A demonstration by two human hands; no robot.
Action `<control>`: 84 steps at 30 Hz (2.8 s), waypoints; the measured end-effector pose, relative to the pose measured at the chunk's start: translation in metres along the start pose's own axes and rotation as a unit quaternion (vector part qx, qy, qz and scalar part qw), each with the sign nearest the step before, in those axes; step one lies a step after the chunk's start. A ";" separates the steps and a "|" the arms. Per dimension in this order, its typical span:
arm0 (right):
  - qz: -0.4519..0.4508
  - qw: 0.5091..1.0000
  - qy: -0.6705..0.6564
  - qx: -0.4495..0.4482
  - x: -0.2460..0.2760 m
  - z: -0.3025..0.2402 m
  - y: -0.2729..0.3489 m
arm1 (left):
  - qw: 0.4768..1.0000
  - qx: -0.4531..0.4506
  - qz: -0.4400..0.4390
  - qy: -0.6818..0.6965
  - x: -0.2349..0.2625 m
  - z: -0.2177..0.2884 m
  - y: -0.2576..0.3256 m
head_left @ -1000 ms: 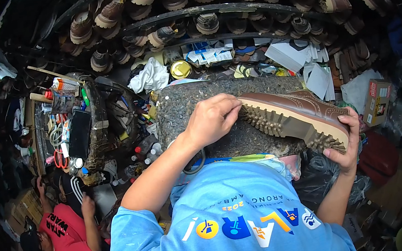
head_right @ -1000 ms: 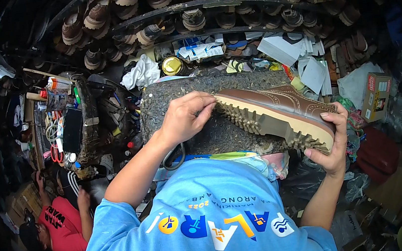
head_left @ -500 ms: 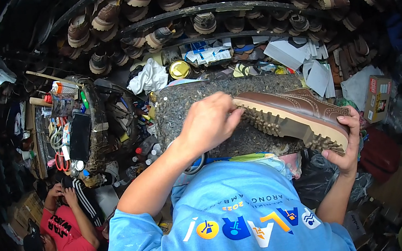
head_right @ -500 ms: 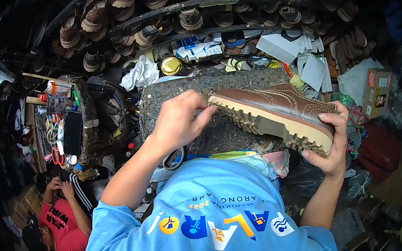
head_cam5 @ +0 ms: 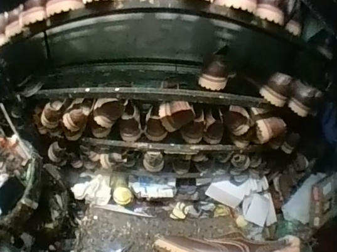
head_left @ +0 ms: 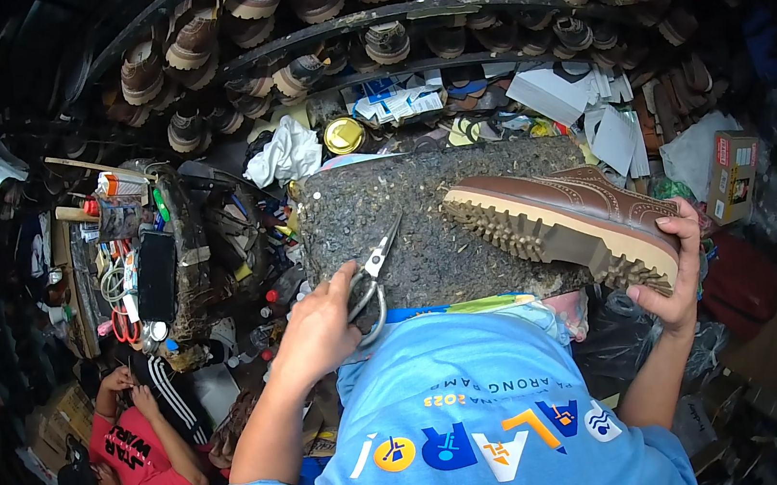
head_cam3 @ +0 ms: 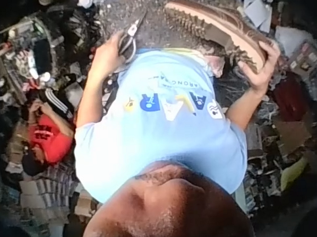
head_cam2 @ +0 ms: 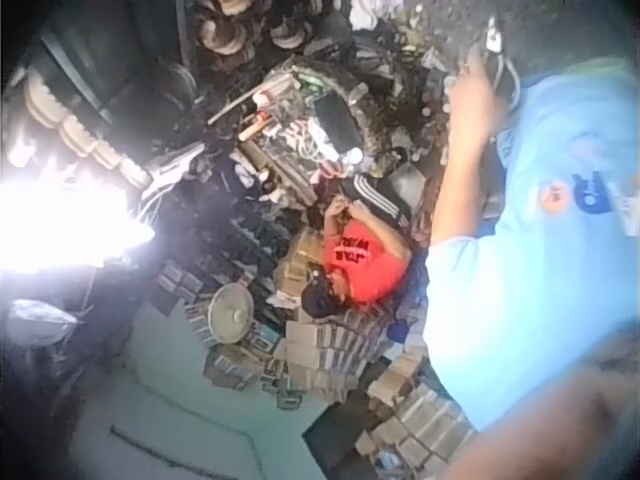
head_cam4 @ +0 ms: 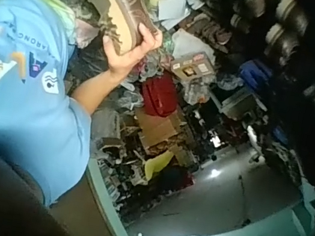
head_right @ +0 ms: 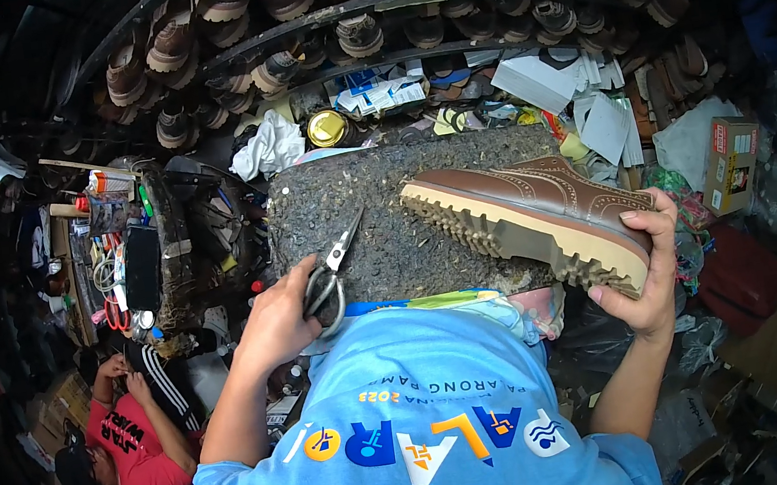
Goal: Trimming and cleaning the edges of a boot sole using pliers.
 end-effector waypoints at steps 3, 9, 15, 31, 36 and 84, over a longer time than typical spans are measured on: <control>0.009 1.000 0.001 -0.020 0.000 0.005 0.005 | 0.997 -0.008 0.000 0.081 0.012 0.009 -0.003; 0.011 0.999 -0.030 -0.036 -0.003 0.007 0.006 | 0.958 -0.063 0.033 0.278 0.001 0.035 -0.007; 0.008 0.999 -0.024 -0.030 -0.002 0.006 0.006 | 0.961 -0.097 0.038 0.257 -0.010 0.038 -0.012; -0.007 1.000 -0.009 0.003 -0.001 0.003 0.002 | 0.979 -0.058 0.010 0.195 0.005 0.045 -0.016; -0.008 1.000 -0.009 0.004 0.000 0.010 0.003 | 0.972 -0.058 0.044 0.221 0.004 0.024 -0.007; -0.588 0.775 -0.201 -0.112 -0.132 -0.042 -0.070 | 0.940 -0.338 0.045 0.027 0.087 0.054 -0.034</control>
Point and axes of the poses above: each hand's wrist, its own y-axis away from the middle knuckle, its own x-axis out of the back of the hand, z = x × y, the point moved 5 cm from there along -y, towards the middle knuckle, and after that the axes turned 9 degrees about z, right-handed, at the moved point
